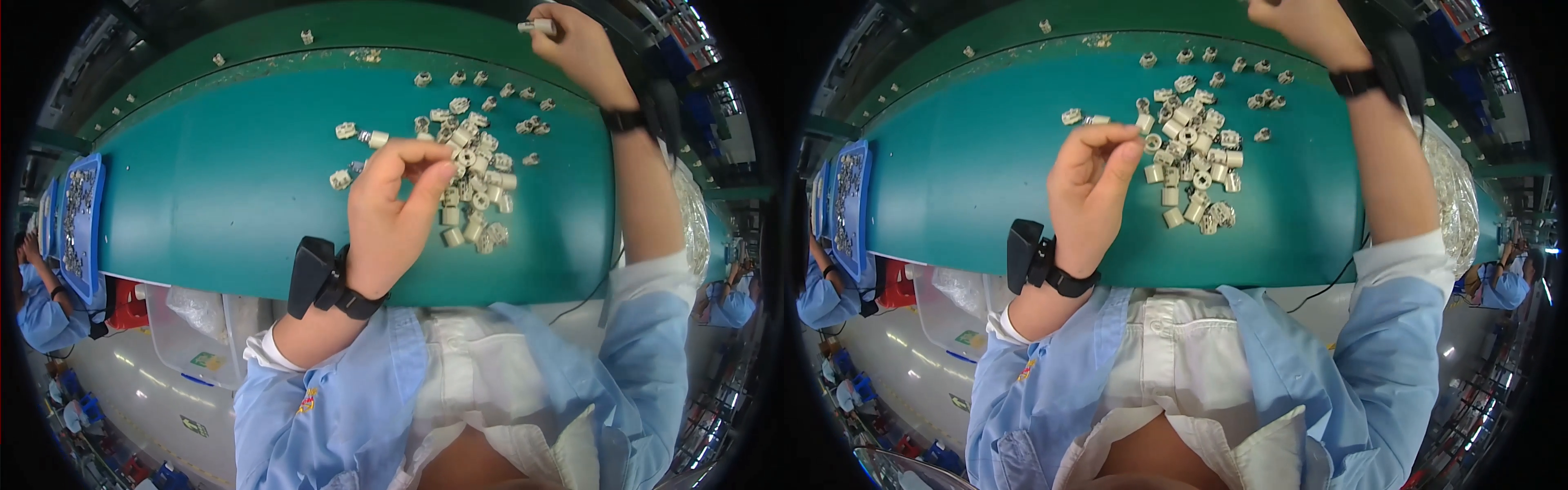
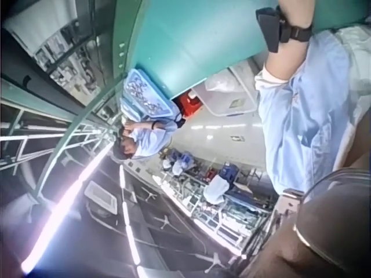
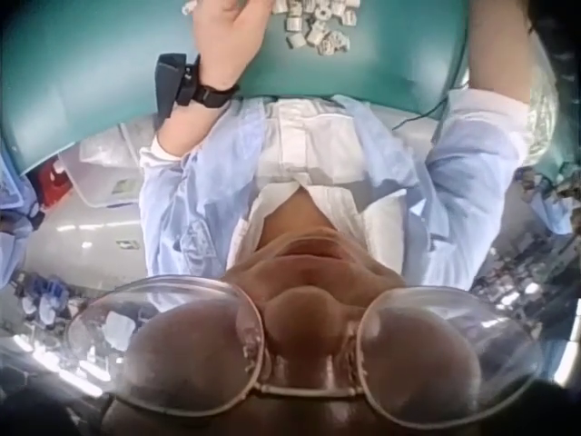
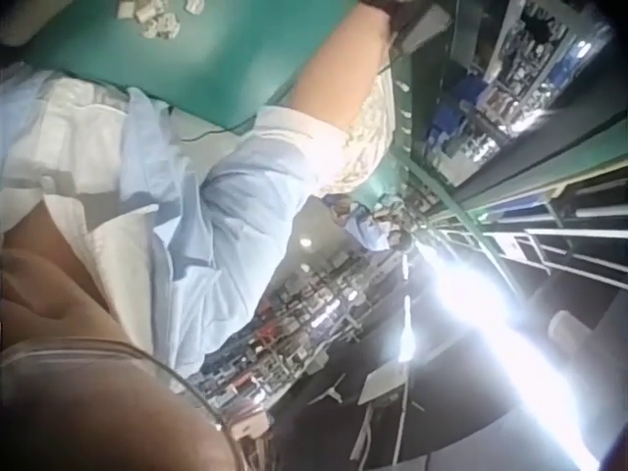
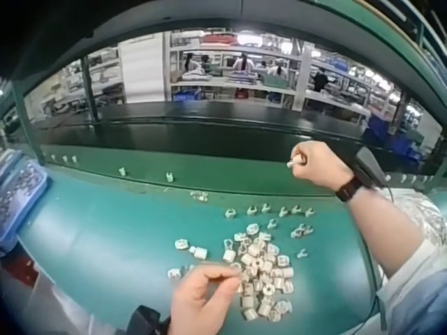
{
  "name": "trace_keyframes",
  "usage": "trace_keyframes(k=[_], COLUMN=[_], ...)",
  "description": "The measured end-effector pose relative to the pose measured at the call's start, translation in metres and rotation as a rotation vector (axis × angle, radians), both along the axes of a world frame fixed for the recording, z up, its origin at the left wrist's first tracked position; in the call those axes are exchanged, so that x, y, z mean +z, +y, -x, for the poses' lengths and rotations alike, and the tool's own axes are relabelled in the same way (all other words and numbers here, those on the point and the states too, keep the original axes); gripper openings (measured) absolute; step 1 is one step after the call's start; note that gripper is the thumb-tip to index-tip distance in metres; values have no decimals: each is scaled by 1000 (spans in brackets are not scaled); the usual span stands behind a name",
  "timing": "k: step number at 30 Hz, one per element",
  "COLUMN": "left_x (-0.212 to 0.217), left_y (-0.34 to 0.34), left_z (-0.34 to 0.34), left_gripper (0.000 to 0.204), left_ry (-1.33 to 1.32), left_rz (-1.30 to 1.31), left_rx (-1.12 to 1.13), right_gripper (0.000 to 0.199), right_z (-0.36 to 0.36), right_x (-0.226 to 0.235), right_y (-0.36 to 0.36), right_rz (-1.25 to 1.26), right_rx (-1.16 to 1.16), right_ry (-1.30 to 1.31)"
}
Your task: The person picks up a white plastic housing and a metal component, fits the metal component into the housing, and presses a white plastic cap onto the assembly. The completed unit is then placed onto a conveyor belt before the person reaches for more parts.
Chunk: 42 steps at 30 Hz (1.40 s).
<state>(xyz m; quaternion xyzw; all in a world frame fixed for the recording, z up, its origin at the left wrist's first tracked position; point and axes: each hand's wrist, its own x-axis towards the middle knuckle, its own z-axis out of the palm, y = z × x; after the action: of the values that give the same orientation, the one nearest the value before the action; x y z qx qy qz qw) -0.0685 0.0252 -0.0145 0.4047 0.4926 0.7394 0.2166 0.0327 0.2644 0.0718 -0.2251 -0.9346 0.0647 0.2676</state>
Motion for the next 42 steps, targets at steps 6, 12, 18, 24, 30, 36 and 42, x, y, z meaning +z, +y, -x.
trace_keyframes(k=[6,12,18,24,30,36,42], left_x=[4,3,8,20,3,-24,-15], left_y=[1,0,-1,12,106,151,131], left_z=[0,4,5,72,200,203,192], left_gripper=[10,9,11,18,41,43,36], left_ry=[193,186,244,628,871,922,823], left_rz=[117,179,209,377,541,764,613], left_rx=[-93,-121,-117,-30,437,387,341], right_gripper=[23,34,54,38,31,31,31], right_z=[-24,-20,-43,-128,-198,-229,-275], right_x=[-75,-81,-42,1,12,12,-19], right_y=[162,180,163,98,-5,-80,-92], right_rz=[-10,212,208,211,392,452,395], right_rx=[-243,-303,-291,-107,-291,-460,-559], right_ry=[-387,-469,-404,-285,-335,-183,-243])
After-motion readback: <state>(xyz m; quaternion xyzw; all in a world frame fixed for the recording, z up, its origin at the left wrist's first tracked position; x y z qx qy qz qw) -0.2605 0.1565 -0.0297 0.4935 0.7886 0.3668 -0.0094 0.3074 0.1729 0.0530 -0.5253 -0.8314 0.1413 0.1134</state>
